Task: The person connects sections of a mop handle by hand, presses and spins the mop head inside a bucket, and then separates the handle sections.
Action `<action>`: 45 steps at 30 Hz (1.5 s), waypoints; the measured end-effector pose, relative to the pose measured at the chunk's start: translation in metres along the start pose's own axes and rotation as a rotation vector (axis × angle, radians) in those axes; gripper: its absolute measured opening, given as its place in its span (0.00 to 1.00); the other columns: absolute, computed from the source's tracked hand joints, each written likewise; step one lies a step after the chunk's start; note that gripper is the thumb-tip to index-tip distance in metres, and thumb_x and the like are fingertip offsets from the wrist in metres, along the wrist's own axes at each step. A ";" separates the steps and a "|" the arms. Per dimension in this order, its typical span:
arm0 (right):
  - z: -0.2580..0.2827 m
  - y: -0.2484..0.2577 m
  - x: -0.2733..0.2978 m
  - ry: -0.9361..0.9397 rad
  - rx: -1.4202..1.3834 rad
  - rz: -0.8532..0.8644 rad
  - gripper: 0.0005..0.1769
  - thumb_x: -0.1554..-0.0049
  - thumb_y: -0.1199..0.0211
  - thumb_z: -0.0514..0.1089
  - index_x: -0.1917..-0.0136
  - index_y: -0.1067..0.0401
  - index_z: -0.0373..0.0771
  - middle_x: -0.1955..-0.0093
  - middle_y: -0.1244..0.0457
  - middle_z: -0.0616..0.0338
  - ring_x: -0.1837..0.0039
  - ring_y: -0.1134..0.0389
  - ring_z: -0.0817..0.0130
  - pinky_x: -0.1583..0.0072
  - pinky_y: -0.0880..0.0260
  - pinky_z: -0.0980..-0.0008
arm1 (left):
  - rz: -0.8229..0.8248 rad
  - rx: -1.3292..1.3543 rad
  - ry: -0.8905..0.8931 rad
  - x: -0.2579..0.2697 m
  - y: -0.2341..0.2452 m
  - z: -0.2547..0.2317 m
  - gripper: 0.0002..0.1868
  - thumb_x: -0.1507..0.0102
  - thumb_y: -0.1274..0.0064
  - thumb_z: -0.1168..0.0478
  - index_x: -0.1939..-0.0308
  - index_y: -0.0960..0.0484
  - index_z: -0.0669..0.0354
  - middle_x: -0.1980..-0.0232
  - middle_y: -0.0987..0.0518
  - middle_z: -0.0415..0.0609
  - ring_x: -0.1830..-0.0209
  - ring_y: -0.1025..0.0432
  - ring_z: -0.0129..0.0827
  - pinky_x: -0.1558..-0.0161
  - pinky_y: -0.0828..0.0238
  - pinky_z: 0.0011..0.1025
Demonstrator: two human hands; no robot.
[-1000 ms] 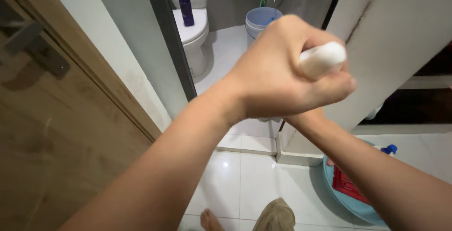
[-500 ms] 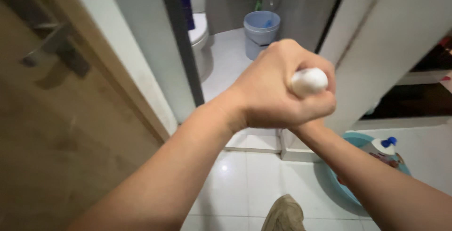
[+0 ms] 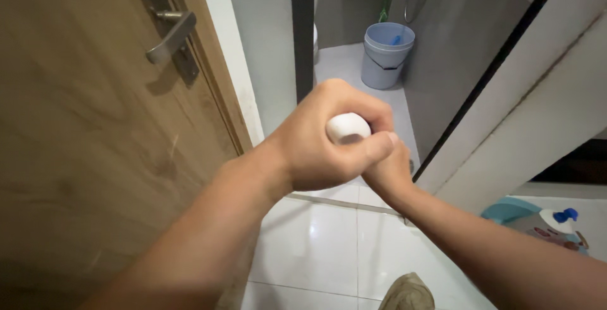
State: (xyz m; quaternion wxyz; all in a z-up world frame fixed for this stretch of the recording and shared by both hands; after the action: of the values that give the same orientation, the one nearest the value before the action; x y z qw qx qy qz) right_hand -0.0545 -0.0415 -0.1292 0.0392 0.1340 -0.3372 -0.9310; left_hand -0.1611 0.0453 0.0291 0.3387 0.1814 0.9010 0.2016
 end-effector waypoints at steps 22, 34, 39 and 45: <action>-0.001 -0.041 0.027 0.305 -1.730 0.494 0.13 0.34 0.42 0.49 0.60 0.35 0.46 0.53 0.38 0.73 0.49 0.38 0.82 0.47 0.35 0.77 | -0.100 -0.334 0.123 0.017 -0.007 -0.021 0.09 0.50 0.44 0.51 0.76 0.16 0.49 0.77 0.20 0.46 0.75 0.23 0.39 0.68 0.26 0.33; 0.112 -0.041 0.040 0.106 -1.367 0.474 0.13 0.39 0.43 0.49 0.44 0.39 0.44 0.44 0.43 0.66 0.38 0.40 0.84 0.43 0.36 0.77 | 0.019 0.041 0.050 0.024 0.033 -0.057 0.07 0.46 0.43 0.56 0.75 0.18 0.55 0.76 0.21 0.36 0.73 0.26 0.17 0.68 0.28 0.20; 0.107 -0.029 0.052 0.215 -1.813 0.501 0.11 0.30 0.43 0.41 0.49 0.43 0.39 0.49 0.47 0.68 0.39 0.42 0.84 0.36 0.38 0.79 | 0.036 0.092 0.031 0.032 0.017 -0.065 0.08 0.46 0.42 0.57 0.74 0.18 0.57 0.76 0.22 0.34 0.73 0.28 0.16 0.68 0.30 0.20; 0.102 -0.010 0.068 0.132 -1.225 0.493 0.22 0.41 0.42 0.50 0.35 0.40 0.47 0.38 0.41 0.71 0.33 0.38 0.84 0.35 0.34 0.74 | 0.029 0.102 -0.004 0.028 0.001 -0.057 0.08 0.44 0.41 0.58 0.73 0.18 0.58 0.75 0.23 0.35 0.72 0.28 0.17 0.66 0.30 0.21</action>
State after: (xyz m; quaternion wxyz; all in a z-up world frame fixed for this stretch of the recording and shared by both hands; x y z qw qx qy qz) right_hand -0.1473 0.0177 -0.0754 0.3406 0.0632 0.2355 -0.9080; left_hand -0.2200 0.0457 0.0541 0.3279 0.2118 0.9067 0.1599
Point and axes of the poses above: each hand's wrist, its own x-axis away from the middle knuckle, its own y-axis out of the back of the hand, z = x × y, the point moved 10 cm from there along -x, towards the middle knuckle
